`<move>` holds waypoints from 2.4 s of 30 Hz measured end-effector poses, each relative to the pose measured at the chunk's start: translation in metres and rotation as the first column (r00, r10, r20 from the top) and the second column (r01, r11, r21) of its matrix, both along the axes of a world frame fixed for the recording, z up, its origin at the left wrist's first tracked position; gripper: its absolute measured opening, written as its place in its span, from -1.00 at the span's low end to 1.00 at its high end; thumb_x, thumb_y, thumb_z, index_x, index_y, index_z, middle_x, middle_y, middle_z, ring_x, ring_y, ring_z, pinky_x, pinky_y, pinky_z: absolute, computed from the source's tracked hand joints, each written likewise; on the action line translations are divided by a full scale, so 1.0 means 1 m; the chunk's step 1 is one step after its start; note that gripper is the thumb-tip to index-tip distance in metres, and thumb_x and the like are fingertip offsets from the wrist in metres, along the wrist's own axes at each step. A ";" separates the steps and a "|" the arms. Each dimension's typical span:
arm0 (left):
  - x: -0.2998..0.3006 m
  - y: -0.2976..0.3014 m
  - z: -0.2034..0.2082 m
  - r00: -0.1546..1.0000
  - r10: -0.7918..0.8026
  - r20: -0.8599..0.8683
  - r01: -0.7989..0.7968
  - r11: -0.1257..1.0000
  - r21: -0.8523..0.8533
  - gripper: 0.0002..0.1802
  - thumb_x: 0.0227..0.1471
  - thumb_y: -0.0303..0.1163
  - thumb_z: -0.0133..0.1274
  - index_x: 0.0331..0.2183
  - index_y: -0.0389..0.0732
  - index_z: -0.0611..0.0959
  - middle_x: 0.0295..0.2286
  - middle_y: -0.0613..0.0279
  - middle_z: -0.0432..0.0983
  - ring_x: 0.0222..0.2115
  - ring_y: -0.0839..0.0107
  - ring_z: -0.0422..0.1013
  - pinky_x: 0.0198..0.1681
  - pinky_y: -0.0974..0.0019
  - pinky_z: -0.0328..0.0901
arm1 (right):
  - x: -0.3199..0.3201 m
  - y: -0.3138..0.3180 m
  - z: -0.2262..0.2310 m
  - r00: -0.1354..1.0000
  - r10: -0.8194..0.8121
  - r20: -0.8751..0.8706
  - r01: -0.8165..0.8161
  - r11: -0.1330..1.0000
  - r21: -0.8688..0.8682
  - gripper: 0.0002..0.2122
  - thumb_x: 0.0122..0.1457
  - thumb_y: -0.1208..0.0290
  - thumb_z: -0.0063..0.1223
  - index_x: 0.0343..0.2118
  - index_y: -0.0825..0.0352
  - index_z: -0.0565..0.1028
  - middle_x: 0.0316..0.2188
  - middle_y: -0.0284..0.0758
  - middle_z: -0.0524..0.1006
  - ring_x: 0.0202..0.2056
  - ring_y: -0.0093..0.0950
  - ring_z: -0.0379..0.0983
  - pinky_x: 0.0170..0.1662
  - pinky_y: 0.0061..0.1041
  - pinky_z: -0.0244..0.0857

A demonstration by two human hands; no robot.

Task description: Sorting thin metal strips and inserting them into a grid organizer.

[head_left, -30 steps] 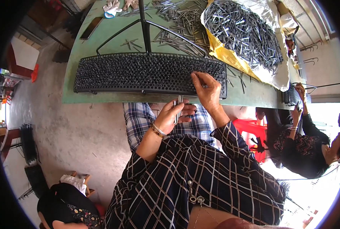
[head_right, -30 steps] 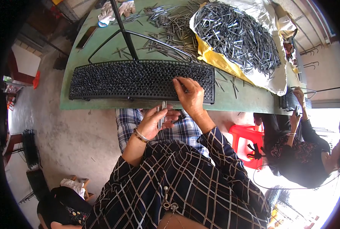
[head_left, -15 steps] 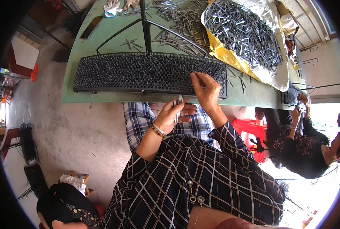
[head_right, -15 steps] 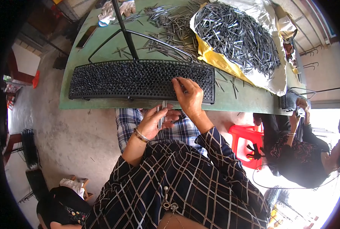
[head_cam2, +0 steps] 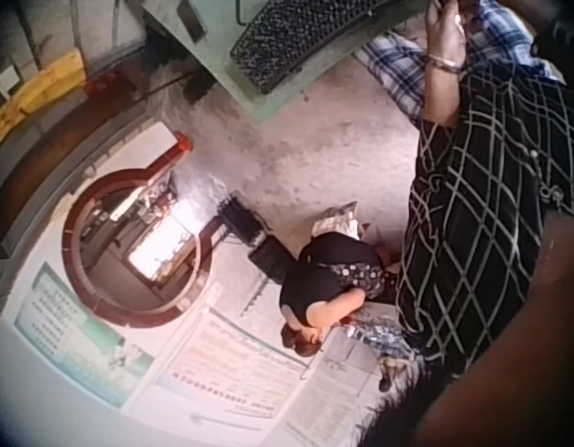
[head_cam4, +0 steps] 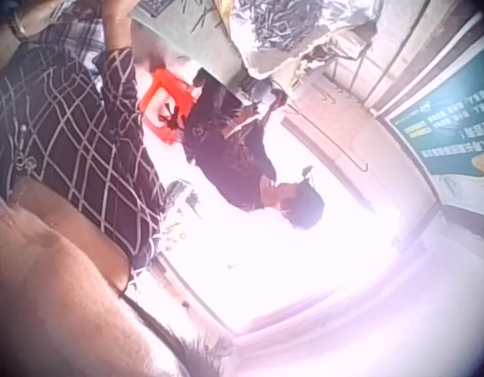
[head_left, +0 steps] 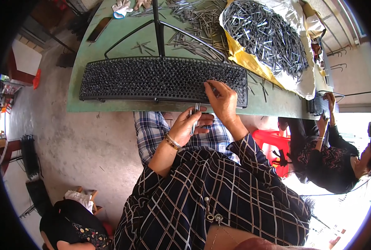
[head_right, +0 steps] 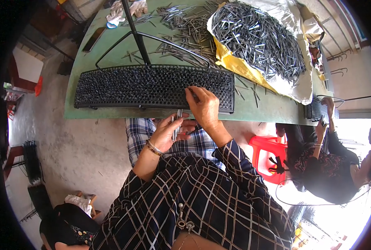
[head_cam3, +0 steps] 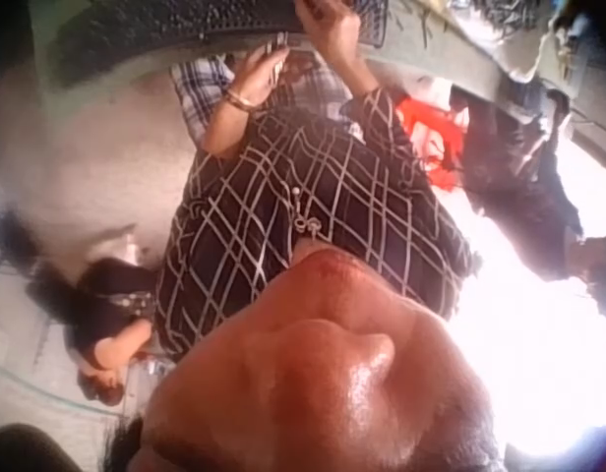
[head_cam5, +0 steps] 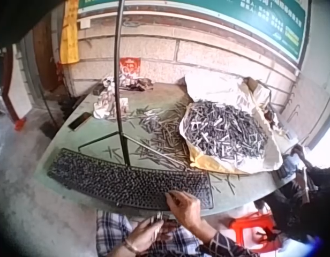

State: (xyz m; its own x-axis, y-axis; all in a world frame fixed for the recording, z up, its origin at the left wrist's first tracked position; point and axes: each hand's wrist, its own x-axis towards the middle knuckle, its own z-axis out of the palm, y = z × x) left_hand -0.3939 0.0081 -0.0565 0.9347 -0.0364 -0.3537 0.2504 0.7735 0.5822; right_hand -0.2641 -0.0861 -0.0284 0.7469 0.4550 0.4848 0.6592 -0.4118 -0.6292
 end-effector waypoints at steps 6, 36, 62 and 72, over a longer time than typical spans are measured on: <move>0.000 0.000 0.002 1.000 0.000 -0.001 0.000 1.000 0.000 -0.73 0.20 -0.29 -0.18 -0.11 -0.21 0.40 -0.23 0.05 0.48 -0.23 0.35 0.47 -0.31 0.32 0.44 | 0.003 0.000 -0.001 0.994 0.043 0.098 -0.034 0.996 -0.084 -0.87 -0.04 0.48 0.20 -0.39 0.32 0.57 -0.50 -0.33 0.51 -0.59 -0.45 0.43 -0.54 -0.56 0.29; 0.001 0.002 0.015 0.990 -0.007 0.140 -0.005 0.996 0.088 -0.66 0.21 -0.26 -0.21 -0.09 -0.30 0.40 -0.22 0.07 0.48 -0.24 0.33 0.47 -0.24 0.29 0.43 | -0.005 -0.021 0.027 0.481 0.365 -0.797 -0.335 0.917 0.218 -0.80 0.03 0.39 0.19 -0.38 0.46 0.56 -0.54 -0.37 0.53 -0.49 -0.69 0.39 -0.44 -0.65 0.29; -0.002 0.006 -0.001 1.000 0.029 -0.006 -0.027 0.978 0.207 -0.64 0.22 -0.24 -0.23 -0.11 -0.33 0.40 -0.26 0.00 0.50 -0.37 0.37 0.49 -0.54 0.38 0.49 | 0.014 0.006 0.033 0.860 0.209 -0.466 -0.196 0.978 0.078 -0.80 0.10 0.40 0.13 -0.32 0.45 0.54 -0.51 -0.33 0.57 -0.46 -0.68 0.43 -0.37 -0.67 0.32; 0.001 0.012 0.008 0.967 0.251 0.050 -0.248 0.867 0.432 -0.62 0.21 -0.21 -0.21 -0.10 -0.32 0.39 -0.33 0.11 0.53 -0.51 0.59 0.42 -0.67 0.53 0.38 | 0.015 0.000 0.038 0.662 0.295 -0.689 -0.319 0.943 0.096 -0.79 0.08 0.42 0.14 -0.30 0.50 0.53 -0.49 -0.33 0.56 -0.44 -0.67 0.42 -0.36 -0.66 0.31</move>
State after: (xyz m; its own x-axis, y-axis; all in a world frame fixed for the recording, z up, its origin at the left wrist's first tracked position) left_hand -0.3931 0.0199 -0.0487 0.8895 0.3554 -0.2873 0.0881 0.4836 0.8708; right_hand -0.2488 -0.0858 0.0093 0.6779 0.7249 -0.1224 0.1416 -0.2922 -0.9458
